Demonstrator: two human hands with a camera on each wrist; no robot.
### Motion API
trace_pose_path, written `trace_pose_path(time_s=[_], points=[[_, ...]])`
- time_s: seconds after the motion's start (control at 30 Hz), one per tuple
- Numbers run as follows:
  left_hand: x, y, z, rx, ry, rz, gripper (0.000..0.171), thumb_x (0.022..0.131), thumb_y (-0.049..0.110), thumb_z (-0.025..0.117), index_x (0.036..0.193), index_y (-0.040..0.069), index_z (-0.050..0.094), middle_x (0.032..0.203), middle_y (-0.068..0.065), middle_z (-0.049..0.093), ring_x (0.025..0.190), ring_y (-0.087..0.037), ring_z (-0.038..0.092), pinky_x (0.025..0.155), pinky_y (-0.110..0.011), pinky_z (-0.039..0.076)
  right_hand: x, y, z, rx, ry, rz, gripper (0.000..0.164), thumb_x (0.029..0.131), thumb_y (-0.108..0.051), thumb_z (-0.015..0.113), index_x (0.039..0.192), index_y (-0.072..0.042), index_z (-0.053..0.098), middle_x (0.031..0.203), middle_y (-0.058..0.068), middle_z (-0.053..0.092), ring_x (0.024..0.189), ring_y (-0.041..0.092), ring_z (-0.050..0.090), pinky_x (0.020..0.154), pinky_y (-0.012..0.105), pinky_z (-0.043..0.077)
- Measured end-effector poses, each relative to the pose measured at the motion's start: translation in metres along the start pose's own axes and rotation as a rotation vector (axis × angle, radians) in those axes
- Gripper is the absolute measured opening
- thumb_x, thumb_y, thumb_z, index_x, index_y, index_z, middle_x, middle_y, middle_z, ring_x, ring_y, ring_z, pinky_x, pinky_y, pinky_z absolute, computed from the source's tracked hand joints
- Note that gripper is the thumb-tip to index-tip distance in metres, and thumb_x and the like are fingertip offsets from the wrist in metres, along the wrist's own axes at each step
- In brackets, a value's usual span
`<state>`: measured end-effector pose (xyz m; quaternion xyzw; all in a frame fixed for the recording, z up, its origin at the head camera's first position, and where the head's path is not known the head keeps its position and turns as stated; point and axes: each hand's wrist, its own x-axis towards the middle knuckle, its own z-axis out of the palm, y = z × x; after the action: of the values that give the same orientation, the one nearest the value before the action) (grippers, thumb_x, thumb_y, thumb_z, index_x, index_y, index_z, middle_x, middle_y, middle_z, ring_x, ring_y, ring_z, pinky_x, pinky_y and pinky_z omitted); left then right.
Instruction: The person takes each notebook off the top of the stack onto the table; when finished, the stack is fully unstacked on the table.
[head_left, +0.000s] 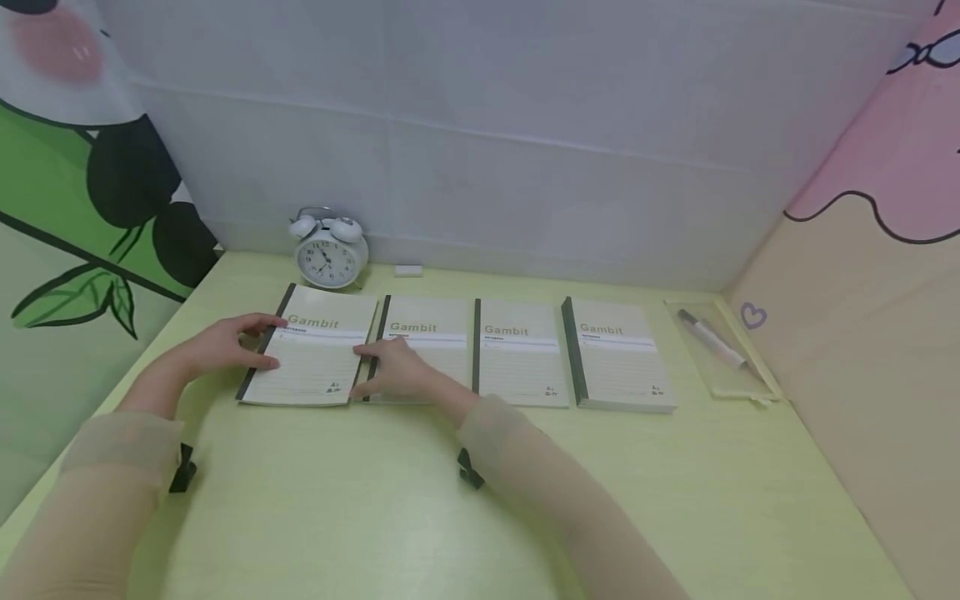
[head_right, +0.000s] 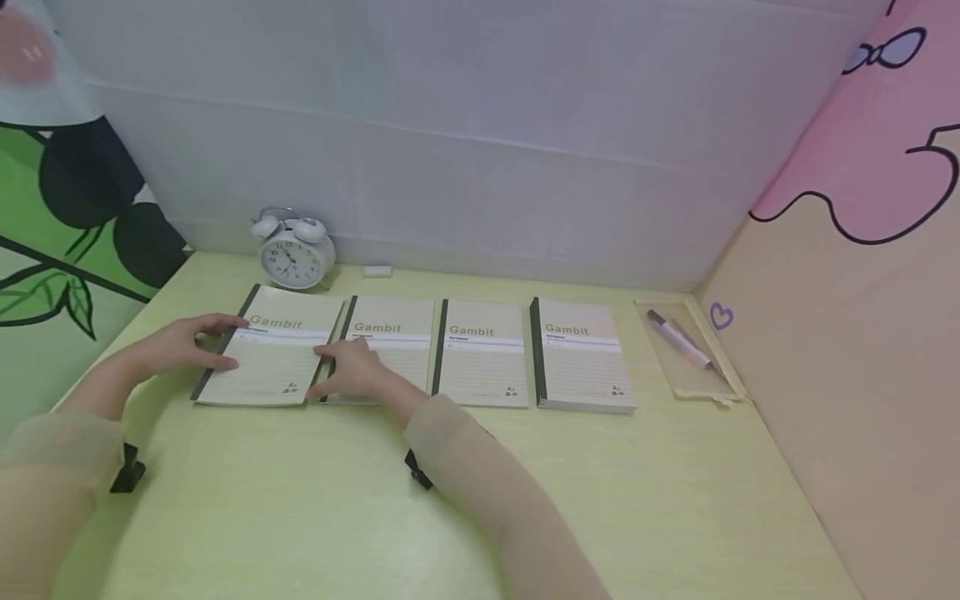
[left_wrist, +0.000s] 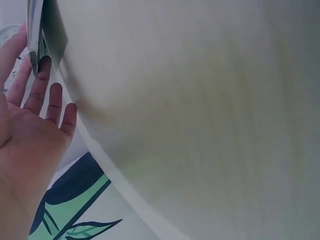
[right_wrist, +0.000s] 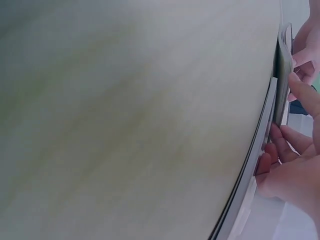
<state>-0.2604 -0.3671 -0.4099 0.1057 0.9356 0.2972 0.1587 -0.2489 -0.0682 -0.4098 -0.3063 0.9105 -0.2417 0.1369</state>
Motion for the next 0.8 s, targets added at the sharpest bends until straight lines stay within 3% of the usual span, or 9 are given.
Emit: trace_pose_path(time_s=[0.27, 0.47, 0.67, 0.8], points=[[0.004, -0.003, 0.002, 0.065, -0.012, 0.03, 0.086, 0.073, 0.046, 0.077, 0.139, 0.007, 0.039, 0.141, -0.032, 0.031, 0.127, -0.051, 0.026, 0.101, -0.069, 0.019, -0.002, 0.003, -0.001, -0.011, -0.02, -0.017, 0.071, 0.075, -0.038, 0.079, 0.136, -0.015, 0.051, 0.135, -0.003, 0.055, 0.125, 0.014, 0.046, 0.111, 0.027, 0.025], [0.006, 0.002, -0.002, 0.152, 0.019, 0.023, 0.084, 0.071, 0.049, 0.077, 0.138, 0.011, 0.042, 0.128, -0.029, 0.039, 0.115, -0.049, 0.028, 0.091, -0.069, 0.027, -0.008, 0.008, -0.009, 0.083, -0.023, -0.018, 0.068, 0.078, -0.035, 0.077, 0.137, -0.017, 0.05, 0.132, -0.002, 0.056, 0.105, 0.011, 0.054, 0.091, 0.018, 0.042], [0.006, 0.025, -0.009, 0.132, 0.043, 0.07, 0.079, 0.074, 0.045, 0.077, 0.136, 0.01, 0.042, 0.125, -0.021, 0.043, 0.119, -0.044, 0.028, 0.092, -0.066, 0.028, -0.024, 0.013, -0.027, 0.175, -0.051, 0.01, 0.067, 0.08, -0.037, 0.075, 0.14, -0.025, 0.047, 0.133, -0.004, 0.053, 0.122, 0.017, 0.049, 0.097, 0.029, 0.043], [0.004, 0.046, -0.012, 0.126, 0.068, 0.118, 0.076, 0.075, 0.04, 0.078, 0.135, 0.01, 0.043, 0.124, -0.019, 0.047, 0.12, -0.042, 0.027, 0.094, -0.065, 0.026, -0.037, 0.019, -0.042, 0.187, -0.039, -0.022, 0.067, 0.081, -0.038, 0.074, 0.14, -0.025, 0.046, 0.133, -0.003, 0.053, 0.12, 0.02, 0.048, 0.095, 0.032, 0.044]])
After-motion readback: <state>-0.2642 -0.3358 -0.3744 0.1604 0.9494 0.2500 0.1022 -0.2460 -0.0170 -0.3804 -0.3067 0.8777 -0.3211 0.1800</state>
